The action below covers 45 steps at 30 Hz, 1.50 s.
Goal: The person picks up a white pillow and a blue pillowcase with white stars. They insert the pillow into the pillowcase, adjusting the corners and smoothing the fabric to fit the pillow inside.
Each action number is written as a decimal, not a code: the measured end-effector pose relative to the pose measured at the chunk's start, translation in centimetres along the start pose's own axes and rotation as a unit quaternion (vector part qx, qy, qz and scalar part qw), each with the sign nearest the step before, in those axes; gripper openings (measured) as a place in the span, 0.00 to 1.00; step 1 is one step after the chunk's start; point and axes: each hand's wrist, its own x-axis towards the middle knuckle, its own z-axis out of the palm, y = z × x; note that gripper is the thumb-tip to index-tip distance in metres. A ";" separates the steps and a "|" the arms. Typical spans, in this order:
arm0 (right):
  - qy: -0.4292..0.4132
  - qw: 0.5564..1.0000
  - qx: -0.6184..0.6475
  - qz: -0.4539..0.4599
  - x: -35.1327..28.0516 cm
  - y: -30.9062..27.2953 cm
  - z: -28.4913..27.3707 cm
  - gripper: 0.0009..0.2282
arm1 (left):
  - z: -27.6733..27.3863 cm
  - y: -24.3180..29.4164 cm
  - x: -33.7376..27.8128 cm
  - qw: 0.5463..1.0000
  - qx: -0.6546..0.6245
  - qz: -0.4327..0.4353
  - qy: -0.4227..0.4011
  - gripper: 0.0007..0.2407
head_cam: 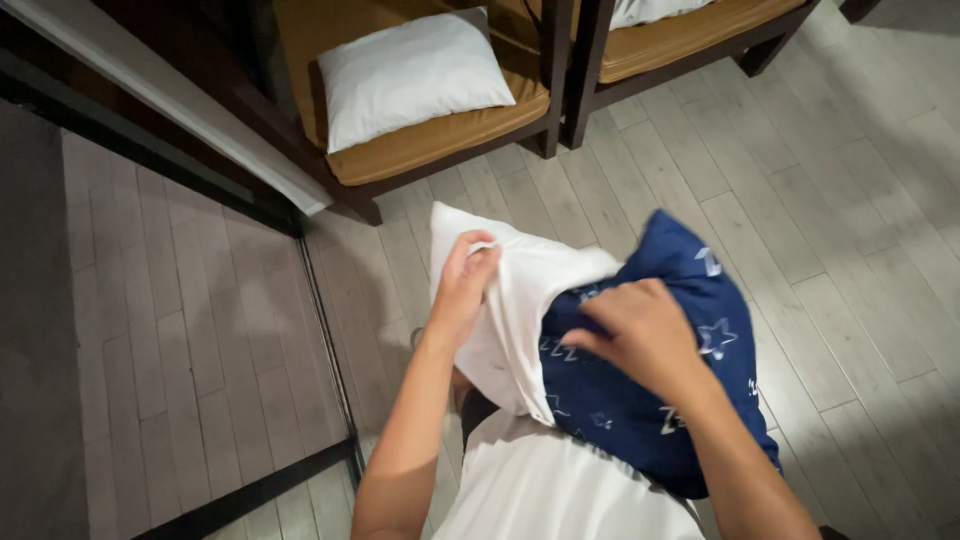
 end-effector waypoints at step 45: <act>-0.231 0.969 0.033 0.081 -4.6 -2.7 1.0 0.11 | -7.4 -9.0 -12.7 0.938 -0.269 -0.115 0.185 0.08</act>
